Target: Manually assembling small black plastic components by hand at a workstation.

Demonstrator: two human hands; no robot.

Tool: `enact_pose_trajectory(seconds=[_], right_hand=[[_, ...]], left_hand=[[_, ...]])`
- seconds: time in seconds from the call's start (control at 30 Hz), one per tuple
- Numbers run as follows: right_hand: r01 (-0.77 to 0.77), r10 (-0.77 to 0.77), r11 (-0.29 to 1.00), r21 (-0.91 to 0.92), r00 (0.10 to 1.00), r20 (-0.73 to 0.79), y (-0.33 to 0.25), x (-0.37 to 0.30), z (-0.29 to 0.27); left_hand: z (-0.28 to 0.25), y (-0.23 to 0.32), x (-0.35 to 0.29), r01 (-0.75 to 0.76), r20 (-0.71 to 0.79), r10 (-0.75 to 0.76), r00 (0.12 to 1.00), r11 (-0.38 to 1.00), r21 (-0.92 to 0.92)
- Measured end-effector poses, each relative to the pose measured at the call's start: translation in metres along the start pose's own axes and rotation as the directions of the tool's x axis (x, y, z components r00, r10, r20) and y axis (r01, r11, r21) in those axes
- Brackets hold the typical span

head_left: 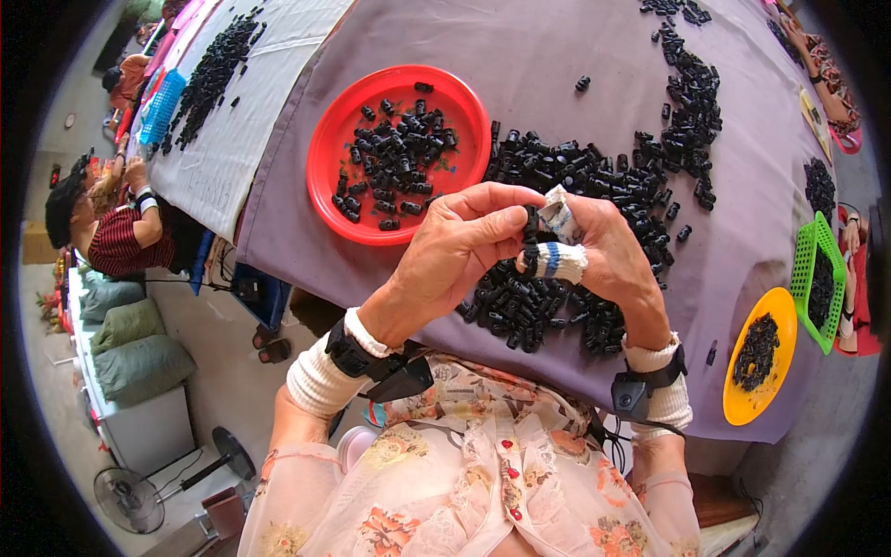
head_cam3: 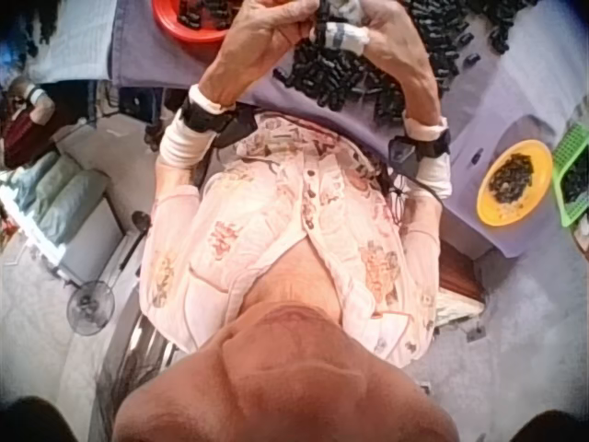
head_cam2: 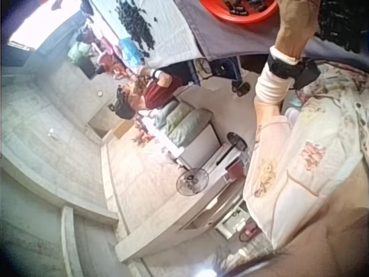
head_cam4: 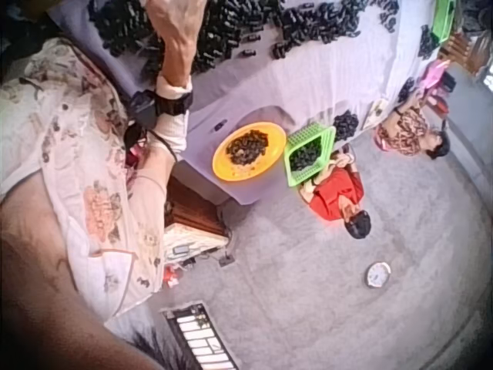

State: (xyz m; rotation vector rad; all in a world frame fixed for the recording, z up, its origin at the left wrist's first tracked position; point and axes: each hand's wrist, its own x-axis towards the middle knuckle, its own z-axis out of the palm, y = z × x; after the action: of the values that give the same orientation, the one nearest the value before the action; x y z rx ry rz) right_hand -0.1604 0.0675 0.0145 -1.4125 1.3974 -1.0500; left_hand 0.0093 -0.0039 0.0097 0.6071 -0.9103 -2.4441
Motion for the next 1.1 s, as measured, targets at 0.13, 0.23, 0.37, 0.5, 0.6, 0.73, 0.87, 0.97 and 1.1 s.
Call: enact_pose_trajectory(seconds=[0.13, 0.23, 0.37, 0.5, 0.6, 0.73, 0.87, 0.97, 1.1], right_hand=[[0.034, -0.034, 0.999, 0.016, 0.999, 0.03, 0.0035, 0.0023, -0.0003], [0.043, -0.043, 0.999, -0.015, 0.999, 0.034, 0.0048, 0.0024, -0.0011], [0.033, -0.032, 0.999, -0.009, 0.999, 0.044, 0.005, 0.0015, 0.0006], [0.011, -0.012, 0.999, 0.034, 0.999, 0.052, 0.0072, 0.0, 0.0016], [0.032, -0.034, 0.999, 0.018, 0.996, 0.077, 0.0069, 0.0, 0.0002], [0.039, -0.044, 0.996, 0.08, 0.997, 0.062, 0.0029, -0.0014, -0.0011], [0.031, -0.024, 0.987, 0.155, 0.999, -0.047, 0.002, -0.0011, 0.0026], [0.002, 0.01, 0.987, 0.158, 0.997, -0.079, 0.0014, -0.0014, 0.0047], [0.037, -0.024, 0.988, 0.152, 0.996, -0.088, 0.0004, -0.001, 0.0066]], left_hand=[[-0.001, -0.0015, 0.0003, -0.003, -0.001, 0.003, 1.0, 1.0, 0.013], [0.0001, -0.0004, 0.0003, -0.006, 0.005, 0.006, 1.0, 1.0, 0.025], [0.0004, -0.0008, 0.0005, -0.006, -0.014, 0.007, 1.0, 0.999, 0.054], [0.0019, -0.0012, 0.0008, -0.036, -0.012, 0.038, 0.999, 0.993, 0.109], [0.0032, 0.0002, 0.001, -0.045, -0.017, 0.047, 0.999, 0.99, 0.133], [-0.0013, 0.0014, 0.0026, -0.006, 0.021, 0.006, 1.0, 1.0, -0.002], [-0.0009, -0.001, 0.0026, -0.007, 0.049, 0.011, 0.999, 0.997, -0.082], [-0.002, -0.001, 0.0013, -0.015, 0.063, 0.023, 0.998, 0.993, -0.118], [0.0004, 0.0, -0.0003, -0.016, 0.05, 0.024, 0.998, 0.99, -0.144]])
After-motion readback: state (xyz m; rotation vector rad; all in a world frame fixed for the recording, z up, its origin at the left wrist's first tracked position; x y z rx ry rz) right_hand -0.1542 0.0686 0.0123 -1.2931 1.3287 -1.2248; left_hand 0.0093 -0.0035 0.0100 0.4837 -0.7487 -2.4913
